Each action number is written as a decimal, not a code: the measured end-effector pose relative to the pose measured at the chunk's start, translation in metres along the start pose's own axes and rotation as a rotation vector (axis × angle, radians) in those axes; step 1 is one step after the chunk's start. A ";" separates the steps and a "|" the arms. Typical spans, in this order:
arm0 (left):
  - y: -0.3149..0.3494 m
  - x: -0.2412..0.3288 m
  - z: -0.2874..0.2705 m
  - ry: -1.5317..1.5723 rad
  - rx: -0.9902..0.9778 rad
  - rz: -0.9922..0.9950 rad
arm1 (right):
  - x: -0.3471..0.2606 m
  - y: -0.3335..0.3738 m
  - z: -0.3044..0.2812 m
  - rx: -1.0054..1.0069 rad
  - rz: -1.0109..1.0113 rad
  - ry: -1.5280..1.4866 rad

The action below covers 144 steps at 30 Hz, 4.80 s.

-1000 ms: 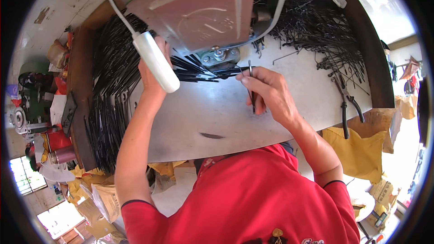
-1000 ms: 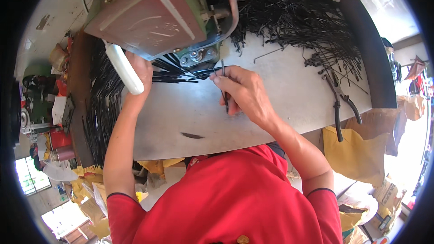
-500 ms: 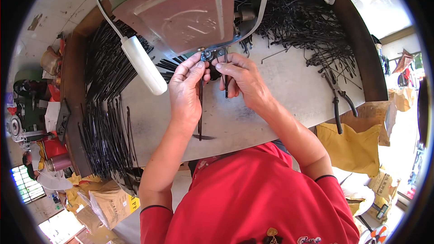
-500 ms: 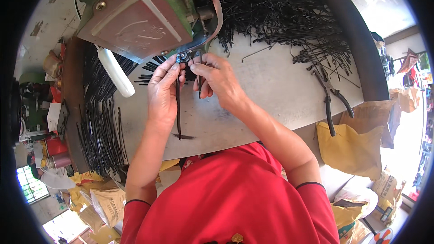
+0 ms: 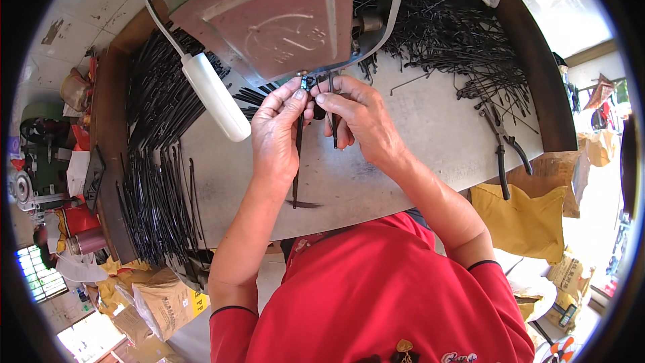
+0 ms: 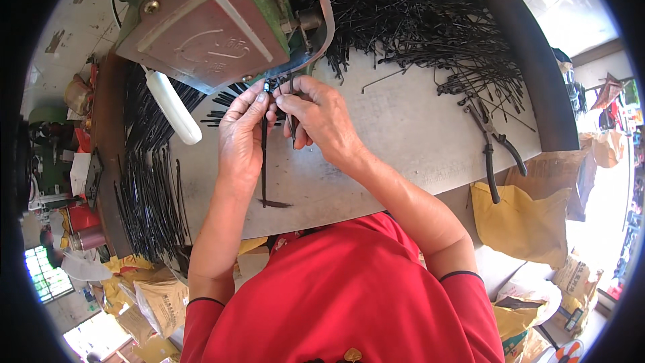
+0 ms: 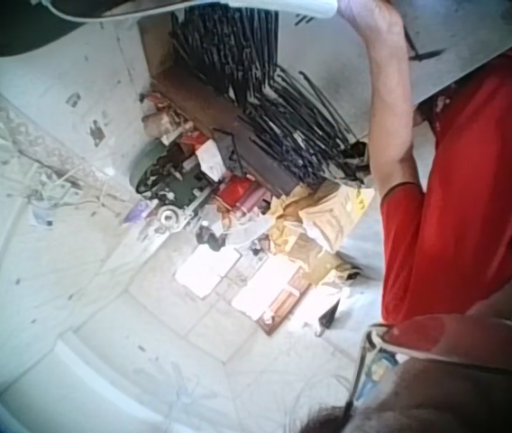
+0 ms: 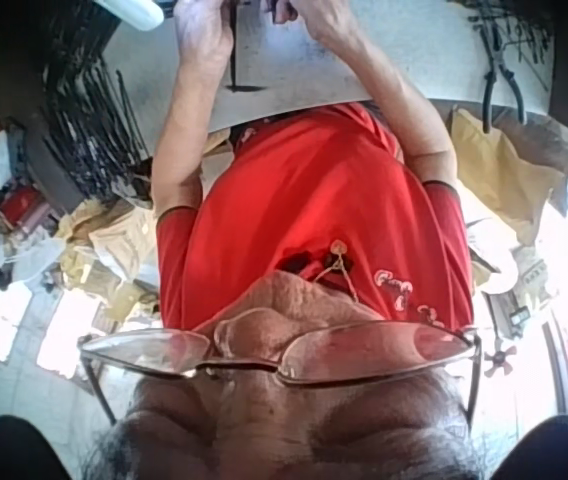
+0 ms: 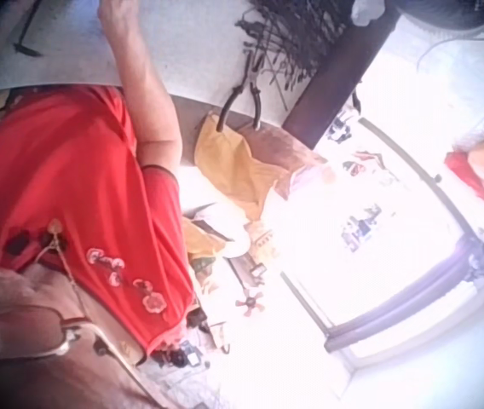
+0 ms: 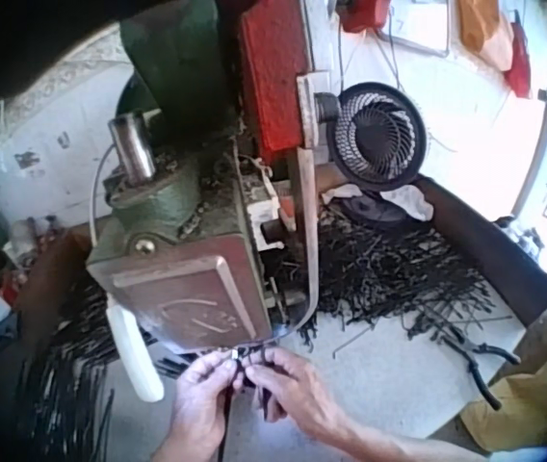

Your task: The person repeatedly feeds thin black metal rods into a manual bending machine. They use both hands to position the rods and operate the machine's lever to bend them into a hook shape. The finished bent rods are dropped onto a pile on the workbench.

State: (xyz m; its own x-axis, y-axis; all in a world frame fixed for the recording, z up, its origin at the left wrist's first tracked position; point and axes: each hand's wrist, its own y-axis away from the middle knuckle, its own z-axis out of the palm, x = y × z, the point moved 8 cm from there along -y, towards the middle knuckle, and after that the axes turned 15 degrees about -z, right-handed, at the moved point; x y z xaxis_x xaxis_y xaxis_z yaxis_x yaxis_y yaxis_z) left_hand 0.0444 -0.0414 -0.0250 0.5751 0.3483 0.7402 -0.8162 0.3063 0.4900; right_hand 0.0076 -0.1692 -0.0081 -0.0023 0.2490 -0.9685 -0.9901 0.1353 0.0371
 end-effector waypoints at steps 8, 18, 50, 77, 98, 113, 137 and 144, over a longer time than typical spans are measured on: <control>-0.002 0.000 0.001 -0.007 -0.037 0.010 | 0.004 -0.002 0.000 0.017 -0.022 -0.024; -0.001 -0.005 0.000 0.020 -0.012 0.027 | 0.003 -0.002 -0.001 0.032 -0.088 0.047; 0.004 0.001 0.002 -0.115 -0.023 -0.011 | -0.004 -0.005 -0.006 0.004 -0.082 0.186; -0.008 -0.013 -0.003 -0.255 -0.001 0.183 | 0.015 -0.001 -0.007 0.058 -0.322 -0.009; -0.008 -0.009 -0.006 -0.364 0.080 0.278 | 0.010 0.000 -0.005 0.057 -0.345 0.049; -0.013 -0.009 -0.012 -0.366 0.088 0.276 | 0.021 -0.007 -0.004 0.067 -0.405 0.050; -0.012 -0.008 -0.010 -0.389 0.084 0.279 | 0.014 -0.002 -0.004 0.054 -0.359 0.087; -0.014 -0.010 -0.011 -0.369 0.037 0.257 | 0.020 -0.004 -0.002 0.044 -0.362 0.109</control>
State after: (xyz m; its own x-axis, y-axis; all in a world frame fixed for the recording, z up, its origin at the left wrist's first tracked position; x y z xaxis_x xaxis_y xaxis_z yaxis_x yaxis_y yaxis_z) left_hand 0.0503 -0.0396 -0.0443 0.3007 0.0673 0.9514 -0.9351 0.2168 0.2802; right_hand 0.0107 -0.1672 -0.0279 0.3294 0.0745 -0.9412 -0.9226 0.2372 -0.3041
